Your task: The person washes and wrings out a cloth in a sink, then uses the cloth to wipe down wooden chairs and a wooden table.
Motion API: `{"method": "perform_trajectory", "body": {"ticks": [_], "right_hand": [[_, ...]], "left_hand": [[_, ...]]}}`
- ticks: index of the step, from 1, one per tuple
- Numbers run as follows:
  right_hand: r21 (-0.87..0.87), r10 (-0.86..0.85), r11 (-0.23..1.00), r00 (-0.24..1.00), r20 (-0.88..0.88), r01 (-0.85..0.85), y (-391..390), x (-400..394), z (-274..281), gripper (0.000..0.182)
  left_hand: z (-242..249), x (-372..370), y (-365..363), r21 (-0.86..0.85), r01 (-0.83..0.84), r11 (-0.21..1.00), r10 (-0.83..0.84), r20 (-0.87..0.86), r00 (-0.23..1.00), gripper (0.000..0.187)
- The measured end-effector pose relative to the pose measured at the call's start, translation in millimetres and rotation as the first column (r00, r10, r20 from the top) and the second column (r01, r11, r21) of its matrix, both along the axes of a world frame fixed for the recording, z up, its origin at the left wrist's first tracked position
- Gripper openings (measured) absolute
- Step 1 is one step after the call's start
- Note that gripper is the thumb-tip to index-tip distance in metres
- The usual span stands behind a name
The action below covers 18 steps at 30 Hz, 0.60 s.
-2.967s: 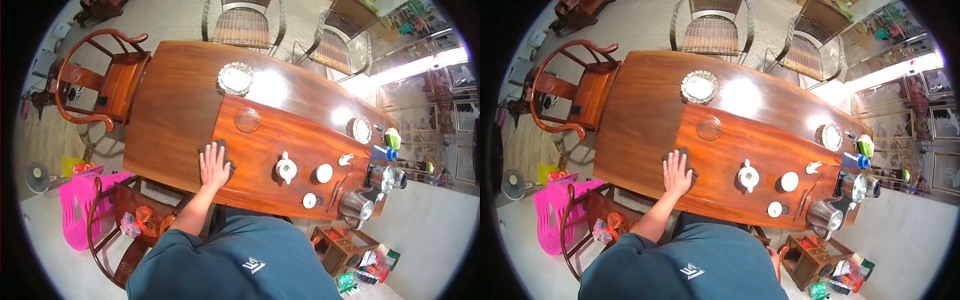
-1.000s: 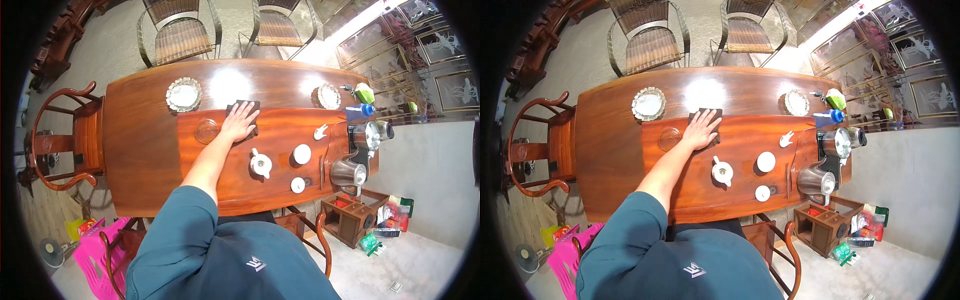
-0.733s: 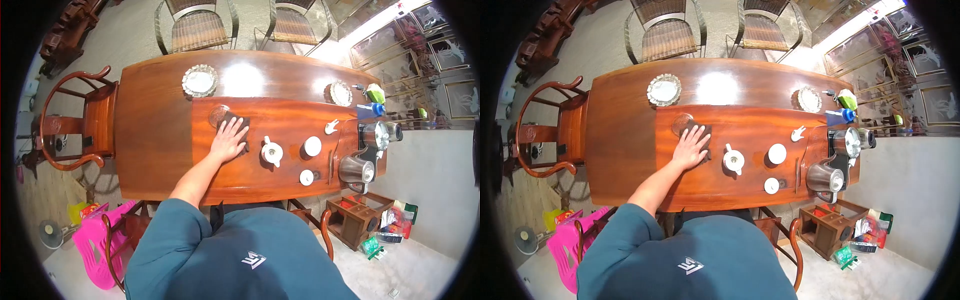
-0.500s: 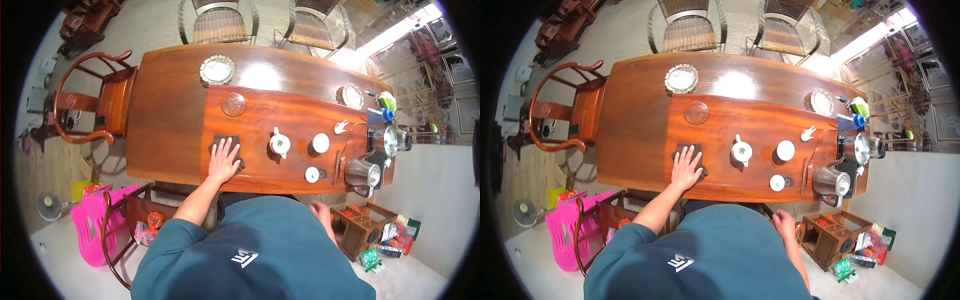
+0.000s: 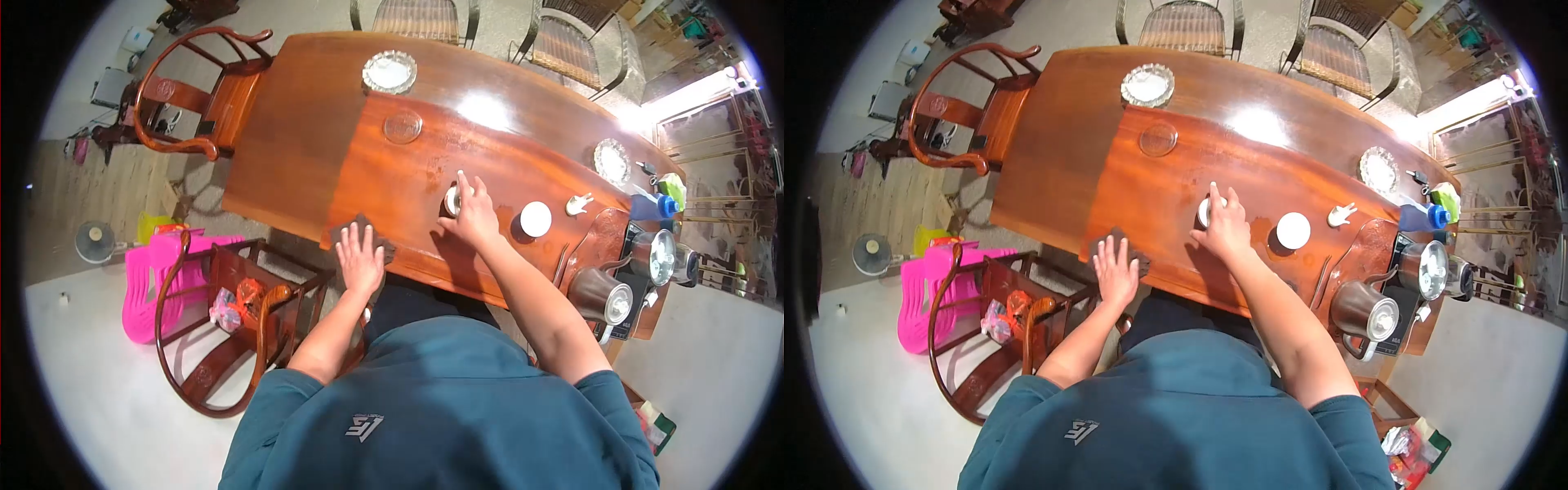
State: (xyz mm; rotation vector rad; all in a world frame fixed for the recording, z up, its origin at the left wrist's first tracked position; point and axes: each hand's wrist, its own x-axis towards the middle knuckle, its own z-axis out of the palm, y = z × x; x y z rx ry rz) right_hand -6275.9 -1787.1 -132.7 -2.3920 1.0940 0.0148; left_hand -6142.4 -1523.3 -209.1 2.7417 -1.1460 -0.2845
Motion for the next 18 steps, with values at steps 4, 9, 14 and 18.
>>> {"method": "perform_trajectory", "body": {"ticks": [4,9,14,18], "right_hand": [[0.010,-0.007,1.000,1.000,0.006,0.007,-0.1,8.8,-30.6,0.100],[-0.028,0.027,0.999,0.997,0.071,-0.025,-13.0,-11.6,-22.0,0.092],[-0.006,0.032,0.999,0.986,0.164,-0.031,-7.4,-54.1,4.3,0.094],[0.042,0.029,0.999,0.994,0.103,-0.034,16.0,-90.2,46.7,0.096]], "left_hand": [[3.4,-54.5,-12.1,0.025,0.255,0.967,-0.254,-0.047,0.966,0.066],[-1.8,-87.6,-48.9,-0.145,0.590,0.794,-0.608,-0.150,0.780,0.065],[-14.3,-53.8,-37.1,-0.197,0.635,0.747,-0.661,-0.114,0.742,0.068],[-5.2,22.1,6.2,-0.039,0.461,0.887,-0.462,-0.052,0.885,0.073]]}}
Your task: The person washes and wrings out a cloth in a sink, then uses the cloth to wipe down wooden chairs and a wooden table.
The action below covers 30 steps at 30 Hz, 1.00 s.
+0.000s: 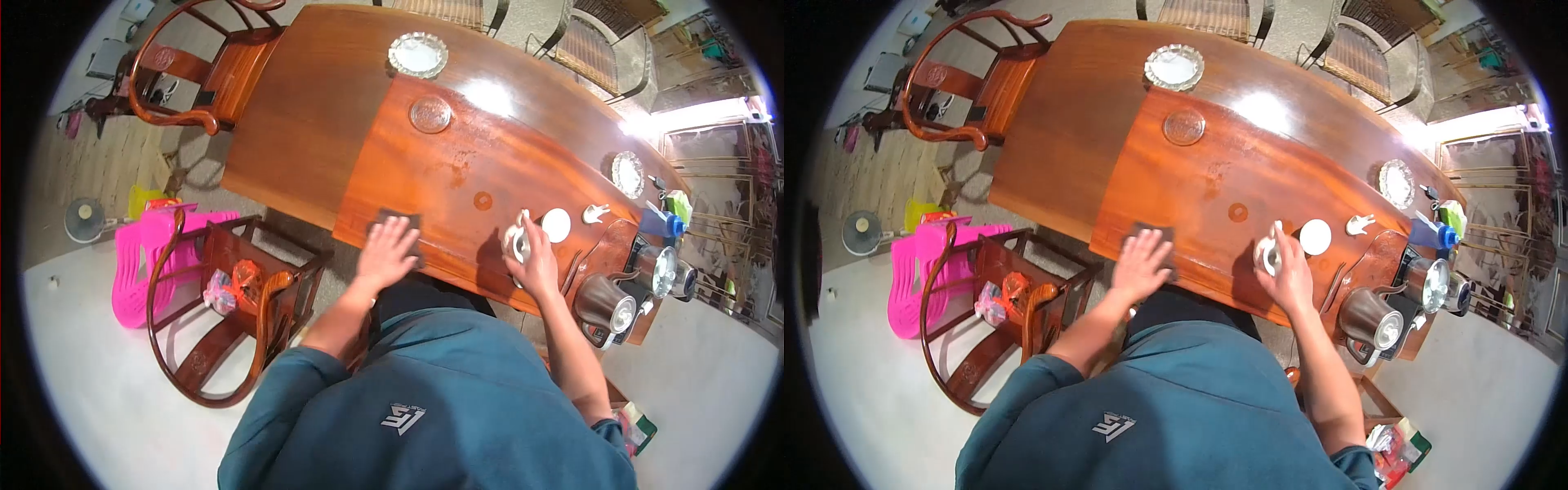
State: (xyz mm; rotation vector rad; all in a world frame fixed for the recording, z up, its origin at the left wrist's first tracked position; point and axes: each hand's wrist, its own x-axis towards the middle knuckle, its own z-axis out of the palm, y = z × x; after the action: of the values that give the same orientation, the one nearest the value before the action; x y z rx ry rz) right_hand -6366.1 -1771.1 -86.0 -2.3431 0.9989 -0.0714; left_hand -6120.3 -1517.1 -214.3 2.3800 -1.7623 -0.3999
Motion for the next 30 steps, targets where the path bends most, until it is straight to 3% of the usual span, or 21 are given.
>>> {"method": "perform_trajectory", "body": {"ticks": [4,8,9,10,11,12,13,16,17,19,20,21,26,30], "right_hand": [[-0.075,-0.124,0.989,0.992,0.015,0.124,28.0,-26.1,10.6,0.095],[-0.047,-0.261,0.964,0.965,0.039,0.263,45.6,-22.6,10.8,0.094],[-0.050,-0.277,0.959,0.959,0.062,0.280,47.3,-17.8,9.6,0.093],[-0.053,-0.292,0.953,0.953,0.086,0.297,48.3,-13.2,8.7,0.093],[-0.028,-0.318,0.947,0.944,0.088,0.321,48.9,-9.7,8.3,0.093],[-0.021,-0.331,0.943,0.941,0.072,0.333,49.5,-5.8,10.2,0.093],[-0.014,-0.344,0.938,0.937,0.056,0.346,49.3,-1.8,14.1,0.093],[-0.012,-0.380,0.925,0.925,0.027,0.380,46.1,3.9,25.8,0.092],[-0.017,-0.392,0.920,0.919,0.028,0.393,45.6,3.6,29.6,0.092],[-0.035,-0.400,0.915,0.915,0.052,0.402,44.5,-2.9,31.6,0.090],[-0.023,-0.423,0.905,0.904,0.060,0.425,45.2,-8.1,31.6,0.090],[-0.010,-0.443,0.895,0.894,0.067,0.445,46.9,-13.9,31.9,0.090],[0.077,-0.572,0.820,0.818,0.059,0.568,59.0,-29.7,38.3,0.093],[0.128,-0.662,0.744,0.749,0.009,0.656,63.6,-22.3,48.7,0.093]], "left_hand": [[4.2,68.1,13.0,-0.057,-0.140,0.989,0.143,0.049,0.989,0.073],[7.9,27.7,-25.0,0.005,-0.272,0.962,0.271,0.090,0.958,0.072],[13.2,16.6,-38.4,0.121,-0.119,0.986,0.115,0.038,0.993,0.070],[35.2,10.4,-59.8,0.217,0.121,0.969,-0.090,-0.150,0.985,0.069],[17.3,-5.9,-64.5,0.107,0.324,0.940,-0.300,-0.194,0.934,0.067],[0.8,-21.2,-71.5,-0.052,0.441,0.896,-0.442,-0.215,0.871,0.066],[0.5,-30.3,-86.6,-0.108,0.515,0.850,-0.525,-0.243,0.816,0.066],[-2.1,-34.1,-125.5,-0.144,0.510,0.848,-0.530,-0.215,0.820,0.065],[-4.3,-26.3,-137.2,-0.082,0.465,0.882,-0.472,-0.129,0.872,0.065],[14.3,5.6,-160.4,0.021,0.210,0.978,-0.207,-0.093,0.974,0.067],[-6.7,23.0,-164.1,-0.063,0.097,0.993,-0.100,-0.038,0.994,0.069],[0.7,43.8,-174.3,-0.032,0.070,0.997,-0.071,-0.036,0.997,0.072],[0.0,94.0,-238.2,-0.081,0.235,0.969,-0.231,0.051,0.972,0.075],[-9.6,65.4,-311.3,-0.140,0.117,0.983,-0.115,0.018,0.993,0.078]]}}
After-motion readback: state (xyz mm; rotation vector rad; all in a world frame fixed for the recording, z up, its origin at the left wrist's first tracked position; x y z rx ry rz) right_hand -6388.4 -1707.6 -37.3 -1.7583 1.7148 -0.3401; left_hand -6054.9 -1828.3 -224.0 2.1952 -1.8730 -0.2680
